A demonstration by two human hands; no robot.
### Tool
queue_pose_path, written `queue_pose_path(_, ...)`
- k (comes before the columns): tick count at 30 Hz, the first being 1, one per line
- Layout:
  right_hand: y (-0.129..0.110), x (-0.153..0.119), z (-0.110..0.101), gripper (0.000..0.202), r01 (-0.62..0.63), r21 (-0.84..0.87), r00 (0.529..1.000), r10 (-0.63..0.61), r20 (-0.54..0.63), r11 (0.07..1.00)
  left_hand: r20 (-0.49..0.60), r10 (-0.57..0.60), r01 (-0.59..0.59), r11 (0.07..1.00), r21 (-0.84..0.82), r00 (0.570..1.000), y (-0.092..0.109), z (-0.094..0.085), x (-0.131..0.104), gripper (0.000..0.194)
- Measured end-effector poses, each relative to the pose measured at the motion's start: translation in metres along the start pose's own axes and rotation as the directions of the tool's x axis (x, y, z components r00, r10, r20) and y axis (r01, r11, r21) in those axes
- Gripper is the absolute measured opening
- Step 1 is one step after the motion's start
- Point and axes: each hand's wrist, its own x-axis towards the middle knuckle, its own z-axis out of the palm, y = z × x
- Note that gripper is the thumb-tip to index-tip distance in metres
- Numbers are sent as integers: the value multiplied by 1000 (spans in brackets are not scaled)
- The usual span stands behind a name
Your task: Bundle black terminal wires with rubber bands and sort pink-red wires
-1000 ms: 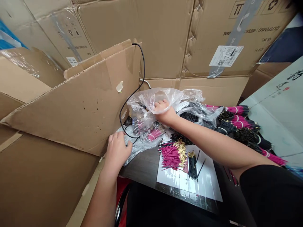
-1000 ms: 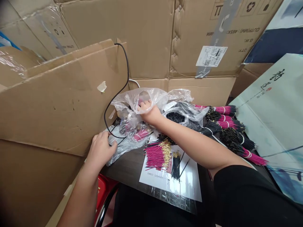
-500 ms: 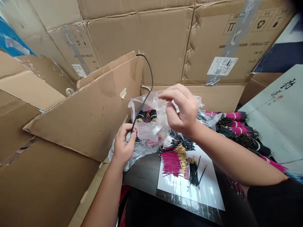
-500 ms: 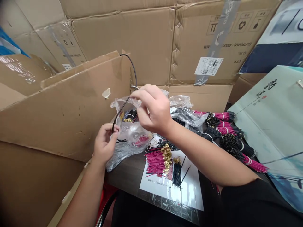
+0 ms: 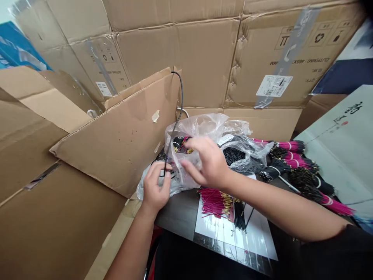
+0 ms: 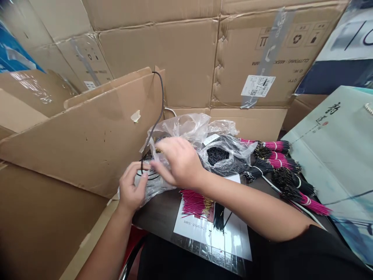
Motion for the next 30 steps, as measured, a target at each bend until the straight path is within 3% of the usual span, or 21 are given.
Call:
queue_pose_path(1,-1,-8,3,33,144,-65,988,-140,58,987,-86,-32,39,996,78,996,-5,0,-2,12)
queue_pose_path(2,-2,-15,8,36,265,-98,951,-243,194,959,-193,-46,77,984,157,980,-9,-1,-5,21)
queue_pose_path(3,-1,-21,13,43,330,-124,899,-272,344,936,-300,-16,84,972,218,954,-13,-1,-8,35)
queue_pose_path(5,6,-27,24,71,296,-246,817,-111,567,923,-377,151,-15,941,339,914,-16,0,-15,51)
queue_pose_path(6,11,-28,30,87,238,-335,791,19,612,912,-320,245,-109,915,389,915,-15,2,-18,48)
queue_pose_path(8,22,-25,40,98,175,-432,727,180,663,885,-33,324,-283,867,410,945,-12,5,-20,30)
queue_pose_path(9,27,-22,43,88,178,-427,696,193,692,887,157,272,-313,861,400,949,-11,7,-19,23)
queue_pose_path(10,33,-19,46,72,190,-400,671,179,720,896,287,152,-271,858,437,946,-10,9,-17,17)
queue_pose_path(12,43,-11,48,35,216,-333,641,124,758,918,411,-75,-176,824,538,909,-11,13,-13,9)
queue_pose_path(14,52,-5,46,19,215,-315,640,111,761,925,413,-155,-127,806,578,897,-15,13,-9,10)
queue_pose_path(21,84,9,31,21,63,-463,751,264,606,884,414,-244,-117,727,677,877,-24,14,-16,17)
queue_pose_path(26,103,13,26,27,-42,-571,801,369,470,820,337,-199,-105,704,703,920,-21,16,-19,19)
queue_pose_path(30,108,14,29,30,-51,-590,825,367,431,806,359,-62,-191,757,625,931,-20,8,-18,19)
